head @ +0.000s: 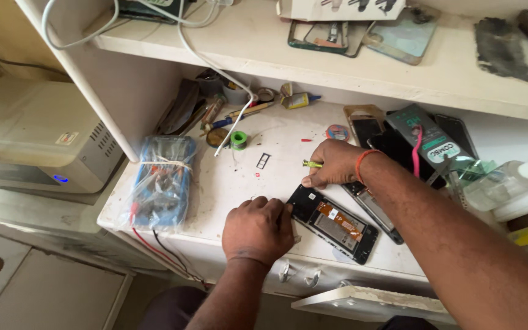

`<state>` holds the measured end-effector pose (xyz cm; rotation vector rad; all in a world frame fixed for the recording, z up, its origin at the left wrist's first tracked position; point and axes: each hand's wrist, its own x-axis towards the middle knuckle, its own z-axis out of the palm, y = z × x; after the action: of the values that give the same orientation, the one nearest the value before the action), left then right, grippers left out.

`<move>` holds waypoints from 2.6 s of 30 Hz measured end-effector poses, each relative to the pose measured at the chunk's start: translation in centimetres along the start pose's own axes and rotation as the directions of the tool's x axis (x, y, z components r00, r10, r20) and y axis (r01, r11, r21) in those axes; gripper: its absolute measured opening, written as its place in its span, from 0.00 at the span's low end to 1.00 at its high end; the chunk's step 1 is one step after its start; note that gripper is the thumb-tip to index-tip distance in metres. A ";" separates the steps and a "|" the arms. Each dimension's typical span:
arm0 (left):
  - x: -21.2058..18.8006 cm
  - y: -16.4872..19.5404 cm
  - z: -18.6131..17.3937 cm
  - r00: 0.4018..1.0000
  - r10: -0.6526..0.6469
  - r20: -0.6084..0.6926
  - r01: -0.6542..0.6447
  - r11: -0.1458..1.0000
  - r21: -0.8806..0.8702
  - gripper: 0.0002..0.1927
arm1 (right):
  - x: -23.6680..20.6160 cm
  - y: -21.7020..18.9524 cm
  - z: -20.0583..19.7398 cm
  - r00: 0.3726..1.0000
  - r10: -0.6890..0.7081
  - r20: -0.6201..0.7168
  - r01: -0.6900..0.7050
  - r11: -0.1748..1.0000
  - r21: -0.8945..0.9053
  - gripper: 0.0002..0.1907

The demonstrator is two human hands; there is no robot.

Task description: The person uses a screwdriver to remove screws from a disassembled smartphone on a cluttered workbench. They continue unscrewing multiple screws from the phone's frame and place them on the bench while handling the device with both hands.

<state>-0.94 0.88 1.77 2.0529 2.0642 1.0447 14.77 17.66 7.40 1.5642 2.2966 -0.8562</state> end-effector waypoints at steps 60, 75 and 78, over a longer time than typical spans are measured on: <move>-0.3 -0.1 0.9 0.997 -0.082 0.010 0.082 0.996 0.037 0.08 | -6.1 -2.9 4.0 0.943 -0.226 -0.245 0.139 0.934 -0.328 0.17; -0.5 0.2 0.1 0.999 -0.032 -0.016 0.032 0.999 0.001 0.12 | -4.7 -5.4 1.6 0.979 -0.147 -0.143 0.049 0.846 -0.531 0.25; -0.3 0.1 -0.1 1.000 -0.031 0.003 0.031 0.999 0.016 0.12 | -4.8 -5.0 1.2 0.971 -0.172 -0.165 0.067 0.861 -0.504 0.27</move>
<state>-0.83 0.53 1.80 2.0214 2.1022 1.0235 12.02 11.98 10.51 1.3320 2.5070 -0.0918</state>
